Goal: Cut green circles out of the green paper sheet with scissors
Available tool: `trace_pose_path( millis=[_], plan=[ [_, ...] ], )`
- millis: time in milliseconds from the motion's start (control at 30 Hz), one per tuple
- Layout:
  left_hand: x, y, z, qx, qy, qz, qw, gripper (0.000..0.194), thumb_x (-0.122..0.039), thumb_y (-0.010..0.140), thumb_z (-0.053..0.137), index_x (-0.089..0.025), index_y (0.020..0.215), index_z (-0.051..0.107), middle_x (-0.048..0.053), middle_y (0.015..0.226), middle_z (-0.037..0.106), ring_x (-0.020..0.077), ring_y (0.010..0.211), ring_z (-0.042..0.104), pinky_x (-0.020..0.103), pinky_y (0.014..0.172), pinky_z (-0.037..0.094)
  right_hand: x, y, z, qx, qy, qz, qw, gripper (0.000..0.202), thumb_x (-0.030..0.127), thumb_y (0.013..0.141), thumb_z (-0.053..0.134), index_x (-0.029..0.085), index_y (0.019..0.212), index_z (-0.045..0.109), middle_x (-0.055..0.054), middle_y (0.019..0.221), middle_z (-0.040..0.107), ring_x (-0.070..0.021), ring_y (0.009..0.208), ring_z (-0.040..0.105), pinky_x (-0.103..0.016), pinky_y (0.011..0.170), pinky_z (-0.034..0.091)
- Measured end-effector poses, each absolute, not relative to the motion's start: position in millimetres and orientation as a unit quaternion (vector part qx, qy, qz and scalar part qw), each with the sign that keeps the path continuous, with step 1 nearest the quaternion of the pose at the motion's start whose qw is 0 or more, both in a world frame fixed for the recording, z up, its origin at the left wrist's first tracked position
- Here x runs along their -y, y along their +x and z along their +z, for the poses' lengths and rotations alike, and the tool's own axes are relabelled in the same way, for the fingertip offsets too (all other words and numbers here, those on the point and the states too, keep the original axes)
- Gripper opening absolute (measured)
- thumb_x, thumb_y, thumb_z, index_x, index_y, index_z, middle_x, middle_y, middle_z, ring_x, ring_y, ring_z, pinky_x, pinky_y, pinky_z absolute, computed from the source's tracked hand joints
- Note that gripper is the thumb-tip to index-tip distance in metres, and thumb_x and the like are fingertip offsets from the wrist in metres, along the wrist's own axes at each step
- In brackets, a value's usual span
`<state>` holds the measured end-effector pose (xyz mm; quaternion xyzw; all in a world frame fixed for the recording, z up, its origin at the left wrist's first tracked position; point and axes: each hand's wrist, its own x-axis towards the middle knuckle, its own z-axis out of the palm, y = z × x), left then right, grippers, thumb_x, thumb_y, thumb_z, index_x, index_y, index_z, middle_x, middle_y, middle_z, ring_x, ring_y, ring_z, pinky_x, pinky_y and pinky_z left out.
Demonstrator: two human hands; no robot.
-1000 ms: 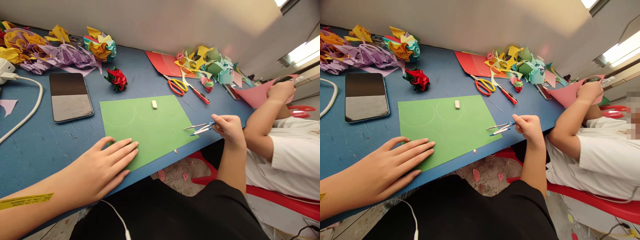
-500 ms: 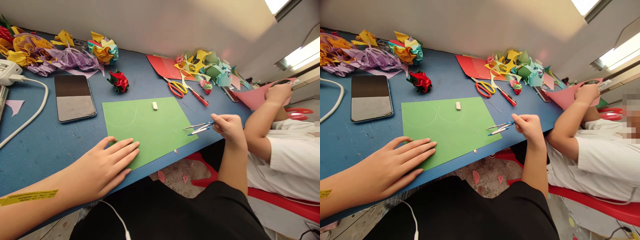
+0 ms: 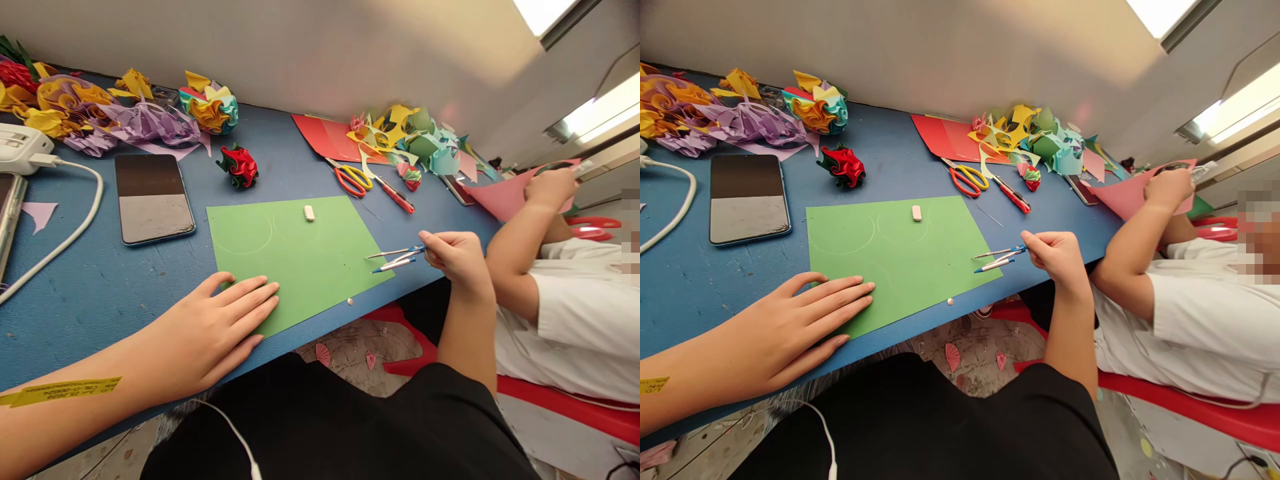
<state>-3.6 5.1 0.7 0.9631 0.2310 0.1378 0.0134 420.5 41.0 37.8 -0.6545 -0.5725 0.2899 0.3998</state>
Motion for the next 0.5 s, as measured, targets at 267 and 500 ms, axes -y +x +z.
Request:
trace_pose_path(
  millis=[267,500],
  plan=[
    [-5.1,-5.3,1.0,-0.225,0.965,0.135,0.007,0.039,-0.024,0.096,0.041,-0.015,0.132,0.055,0.009,0.141,0.055,0.0266,0.128,0.052,0.046,0.099,0.035,-36.2,417.2,41.5,0.577,-0.660,0.280,0.391,0.057,0.046,0.079,0.072,0.018,0.043,0.039,0.004,0.042,0.026,-0.0069,0.040,0.023,-0.027,0.042,0.013],
    [-2.7,-3.0,0.5,-0.240,0.958,0.151,0.027,0.039,-0.024,0.097,0.039,-0.015,0.131,0.056,0.009,0.140,0.056,0.0266,0.128,0.052,0.046,0.100,0.034,-36.1,412.4,42.0,0.576,-0.681,0.230,0.389,0.056,0.046,0.080,0.070,0.018,0.043,0.039,0.004,0.043,0.026,-0.0076,0.041,0.023,-0.028,0.042,0.015]
  ],
)
